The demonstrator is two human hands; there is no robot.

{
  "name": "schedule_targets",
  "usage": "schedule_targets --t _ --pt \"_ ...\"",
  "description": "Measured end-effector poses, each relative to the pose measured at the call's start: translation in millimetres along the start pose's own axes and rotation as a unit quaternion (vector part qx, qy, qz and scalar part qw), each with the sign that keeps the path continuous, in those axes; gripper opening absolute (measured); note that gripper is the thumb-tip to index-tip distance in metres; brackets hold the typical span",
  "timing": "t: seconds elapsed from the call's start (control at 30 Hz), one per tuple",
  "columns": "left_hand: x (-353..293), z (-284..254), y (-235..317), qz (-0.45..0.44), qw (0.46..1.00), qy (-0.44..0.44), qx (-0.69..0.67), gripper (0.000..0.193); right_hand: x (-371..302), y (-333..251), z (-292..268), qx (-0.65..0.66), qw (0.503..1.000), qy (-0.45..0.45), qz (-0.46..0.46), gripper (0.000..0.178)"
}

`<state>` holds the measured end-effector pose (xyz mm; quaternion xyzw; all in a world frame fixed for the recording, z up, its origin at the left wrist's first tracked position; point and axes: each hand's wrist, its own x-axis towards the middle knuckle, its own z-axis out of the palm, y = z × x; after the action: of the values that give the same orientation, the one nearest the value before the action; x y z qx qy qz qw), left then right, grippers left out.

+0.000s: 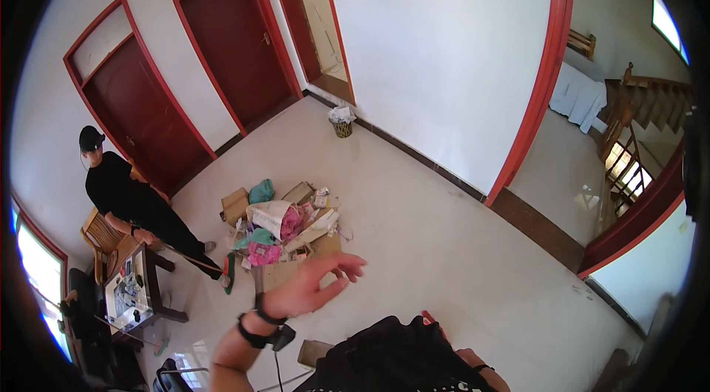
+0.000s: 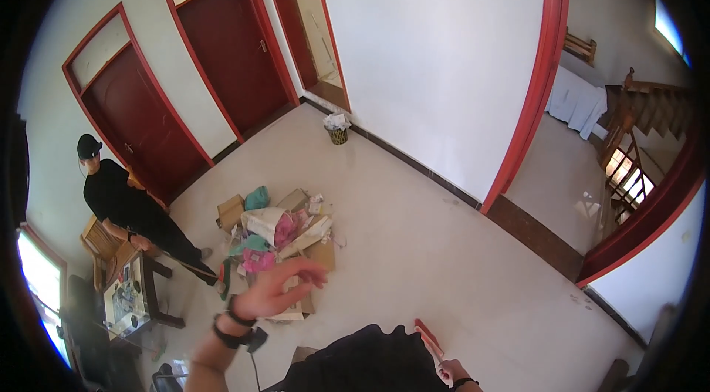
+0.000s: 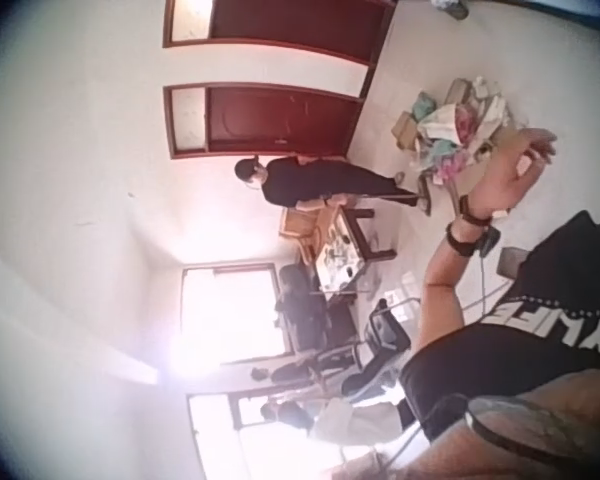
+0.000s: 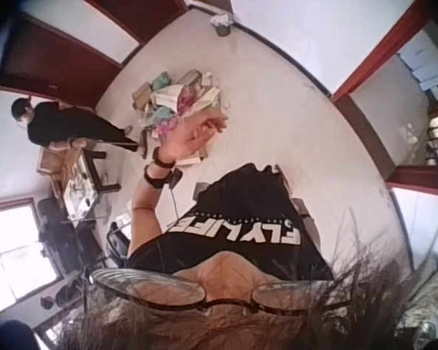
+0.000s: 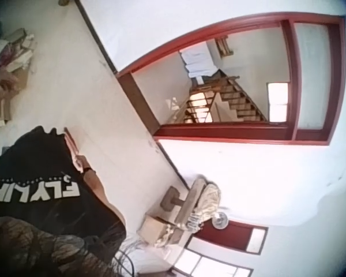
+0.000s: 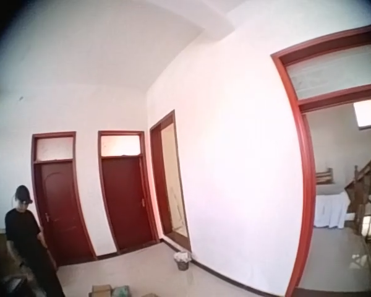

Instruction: Sweep the floor using a broom and dustpan.

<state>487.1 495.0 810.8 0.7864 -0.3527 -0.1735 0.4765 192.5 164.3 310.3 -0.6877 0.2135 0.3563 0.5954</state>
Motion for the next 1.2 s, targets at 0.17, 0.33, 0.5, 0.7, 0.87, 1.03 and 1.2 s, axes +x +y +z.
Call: schedule_targets --t 0.17,0.33,0.5,0.7,0.87,1.03,1.2 --pt "8 -37 151 0.382 0.913 -0.127 0.072 0.029 10 -28 -9 0.037 0.998 0.038 0.028 0.016" --pt "-9 -4 191 0.449 0.891 -0.045 0.041 0.028 7 -24 -2 -0.007 1.000 0.024 -0.007 0.014" --pt "-7 25 188 0.428 0.825 -0.348 0.123 0.033 -37 28 44 0.071 0.973 0.094 0.197 0.014" --pt "48 84 -2 0.335 0.832 -0.321 0.305 0.032 -59 -18 32 0.045 0.977 0.081 0.191 0.016" --pt "47 60 -261 0.033 0.813 -0.335 0.476 0.026 -59 -34 26 0.055 0.975 0.062 0.207 0.018" --pt "-62 26 -375 -0.242 0.868 -0.215 0.376 0.041 -55 -47 27 0.096 0.969 0.061 0.218 0.019" --pt "-228 41 -406 -0.417 0.850 -0.165 0.276 0.050 -35 -65 14 0.122 0.966 0.067 0.217 0.021"
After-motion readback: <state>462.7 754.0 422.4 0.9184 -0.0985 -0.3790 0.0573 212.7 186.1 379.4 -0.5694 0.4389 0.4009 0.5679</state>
